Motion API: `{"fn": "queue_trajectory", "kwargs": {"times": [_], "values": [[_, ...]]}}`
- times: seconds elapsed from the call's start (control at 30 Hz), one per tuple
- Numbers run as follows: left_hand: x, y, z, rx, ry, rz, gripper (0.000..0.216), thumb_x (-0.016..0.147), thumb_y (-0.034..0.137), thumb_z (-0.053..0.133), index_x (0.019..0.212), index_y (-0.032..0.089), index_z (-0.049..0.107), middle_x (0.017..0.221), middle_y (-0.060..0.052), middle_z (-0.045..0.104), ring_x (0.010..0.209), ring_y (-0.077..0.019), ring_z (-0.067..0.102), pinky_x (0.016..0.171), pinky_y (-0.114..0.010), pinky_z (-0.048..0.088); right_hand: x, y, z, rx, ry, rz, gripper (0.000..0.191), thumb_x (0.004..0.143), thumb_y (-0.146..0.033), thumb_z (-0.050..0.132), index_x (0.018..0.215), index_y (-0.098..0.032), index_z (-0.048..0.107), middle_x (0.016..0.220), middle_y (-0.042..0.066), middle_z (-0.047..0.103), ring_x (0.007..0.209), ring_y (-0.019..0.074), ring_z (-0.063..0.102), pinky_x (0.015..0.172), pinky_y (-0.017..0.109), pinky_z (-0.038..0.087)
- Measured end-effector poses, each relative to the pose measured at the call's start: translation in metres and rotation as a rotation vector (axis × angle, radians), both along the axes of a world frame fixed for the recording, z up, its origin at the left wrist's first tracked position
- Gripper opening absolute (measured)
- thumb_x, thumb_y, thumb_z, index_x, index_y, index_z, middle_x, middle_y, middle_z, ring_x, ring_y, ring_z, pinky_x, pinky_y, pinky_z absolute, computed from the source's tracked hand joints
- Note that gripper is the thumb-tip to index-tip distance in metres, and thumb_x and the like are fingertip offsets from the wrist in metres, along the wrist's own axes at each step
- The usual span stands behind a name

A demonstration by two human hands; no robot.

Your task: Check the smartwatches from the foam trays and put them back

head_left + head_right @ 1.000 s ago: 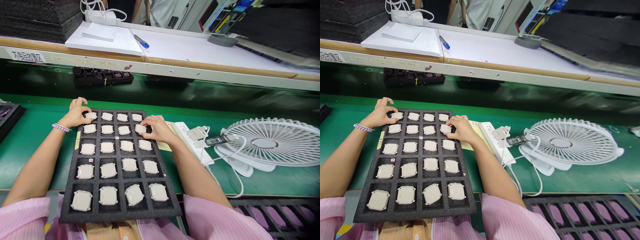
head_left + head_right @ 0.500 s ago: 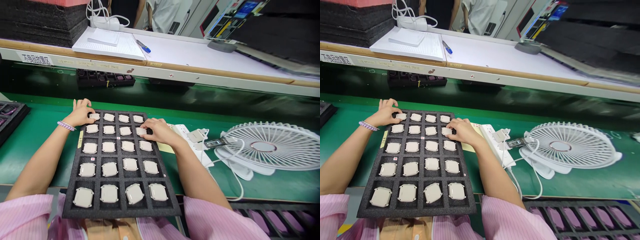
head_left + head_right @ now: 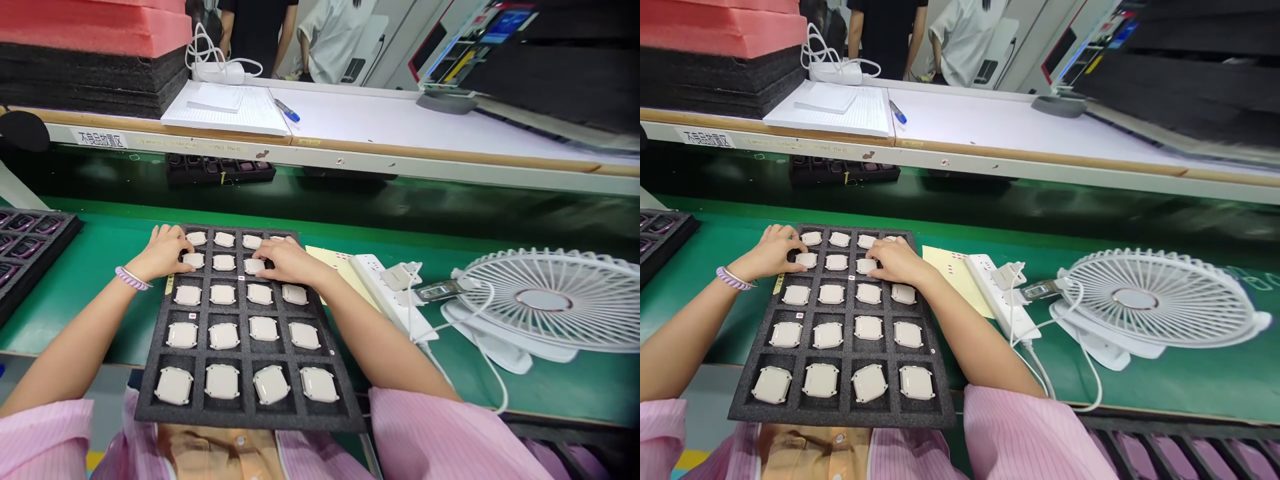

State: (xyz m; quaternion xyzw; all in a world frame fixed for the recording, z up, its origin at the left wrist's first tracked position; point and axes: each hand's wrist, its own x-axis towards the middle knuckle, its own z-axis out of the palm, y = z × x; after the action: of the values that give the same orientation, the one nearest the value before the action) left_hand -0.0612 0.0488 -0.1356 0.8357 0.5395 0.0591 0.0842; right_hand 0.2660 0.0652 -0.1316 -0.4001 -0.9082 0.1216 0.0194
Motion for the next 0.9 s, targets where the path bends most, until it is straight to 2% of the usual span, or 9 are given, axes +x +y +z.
{"fn": "queue_trajectory", "kwargs": {"times": [0.1,0.17,0.23,0.3,0.4,0.5,0.6,0.73,0.9], "values": [[0.0,0.003,0.003,0.026,-0.059,-0.028,0.028,0.071,0.046,0.081,0.092,0.027,0.08,0.103,-0.008,0.055,0.111,-0.034,0.047,0.116,-0.065,0.031,0.004,0.004,-0.004,-0.155,0.364,-0.032,0.019,0.072,-0.028,0.085,0.085,-0.021,0.072,0.09,0.008,0.068,0.098,0.0312,0.06,0.088,0.041,0.035],[-0.002,0.004,0.006,0.005,-0.186,-0.022,0.03,0.067,0.048,0.082,0.087,0.026,0.08,0.104,-0.007,0.055,0.111,-0.033,0.048,0.116,-0.062,0.032,0.008,0.006,-0.009,-0.296,0.628,-0.059,0.029,0.064,-0.039,0.088,0.078,-0.022,0.07,0.081,0.005,0.064,0.087,0.0272,0.057,0.084,0.039,0.037],[-0.004,0.003,0.01,-0.07,-0.47,0.02,0.038,0.063,0.053,0.082,0.087,0.025,0.079,0.105,-0.006,0.056,0.109,-0.031,0.05,0.113,-0.056,0.037,0.011,0.009,-0.014,-0.383,0.81,-0.094,0.041,0.065,-0.058,0.082,0.078,-0.023,0.067,0.079,0.003,0.06,0.077,0.0235,0.053,0.077,0.037,0.04],[-0.005,0.002,0.014,-0.191,-0.887,0.064,0.045,0.06,0.058,0.085,0.087,0.022,0.078,0.106,-0.006,0.057,0.106,-0.0281,0.053,0.106,-0.046,0.044,0.013,0.011,-0.018,-0.423,0.974,-0.135,0.051,0.072,-0.074,0.067,0.078,-0.023,0.062,0.078,0.003,0.057,0.071,0.0219,0.05,0.071,0.037,0.041],[-0.002,-0.003,0.019,-0.334,-1.305,0.07,0.056,0.052,0.067,0.089,0.079,0.019,0.075,0.104,-0.006,0.059,0.099,-0.0259,0.055,0.092,-0.038,0.046,0.015,0.013,-0.022,-0.477,1.2,-0.179,0.055,0.075,-0.079,0.059,0.074,-0.024,0.055,0.074,0.003,0.05,0.068,0.0213,0.046,0.067,0.037,0.042],[0.003,-0.005,0.02,-0.365,-1.368,0.055,0.062,0.048,0.071,0.091,0.075,0.018,0.073,0.096,-0.006,0.061,0.094,-0.0253,0.055,0.087,-0.037,0.046,0.015,0.013,-0.023,-0.533,1.309,-0.2,0.053,0.07,-0.075,0.069,0.071,-0.024,0.055,0.072,0.003,0.046,0.066,0.0201,0.042,0.065,0.037,0.04],[0.005,-0.005,0.017,-0.366,-1.431,0.061,0.06,0.049,0.066,0.094,0.08,0.018,0.076,0.09,-0.006,0.062,0.088,-0.0233,0.055,0.085,-0.035,0.045,0.014,0.013,-0.023,-0.572,1.348,-0.214,0.05,0.067,-0.071,0.074,0.073,-0.024,0.058,0.072,0.003,0.046,0.066,0.0196,0.04,0.065,0.036,0.039],[0.004,-0.003,0.012,-0.358,-1.483,0.058,0.059,0.048,0.063,0.096,0.08,0.017,0.077,0.085,-0.006,0.064,0.082,-0.021,0.055,0.081,-0.033,0.044,0.014,0.013,-0.025,-0.578,1.345,-0.229,0.049,0.068,-0.069,0.072,0.075,-0.023,0.059,0.073,0.003,0.047,0.067,0.0196,0.04,0.067,0.036,0.04],[0.002,-0.002,0.011,-0.362,-1.466,0.063,0.058,0.049,0.064,0.094,0.08,0.018,0.077,0.082,-0.005,0.063,0.084,-0.0225,0.057,0.084,-0.034,0.046,0.015,0.013,-0.026,-0.528,1.238,-0.233,0.053,0.072,-0.076,0.063,0.077,-0.024,0.058,0.074,0.003,0.05,0.07,0.0209,0.044,0.071,0.037,0.041]]}}
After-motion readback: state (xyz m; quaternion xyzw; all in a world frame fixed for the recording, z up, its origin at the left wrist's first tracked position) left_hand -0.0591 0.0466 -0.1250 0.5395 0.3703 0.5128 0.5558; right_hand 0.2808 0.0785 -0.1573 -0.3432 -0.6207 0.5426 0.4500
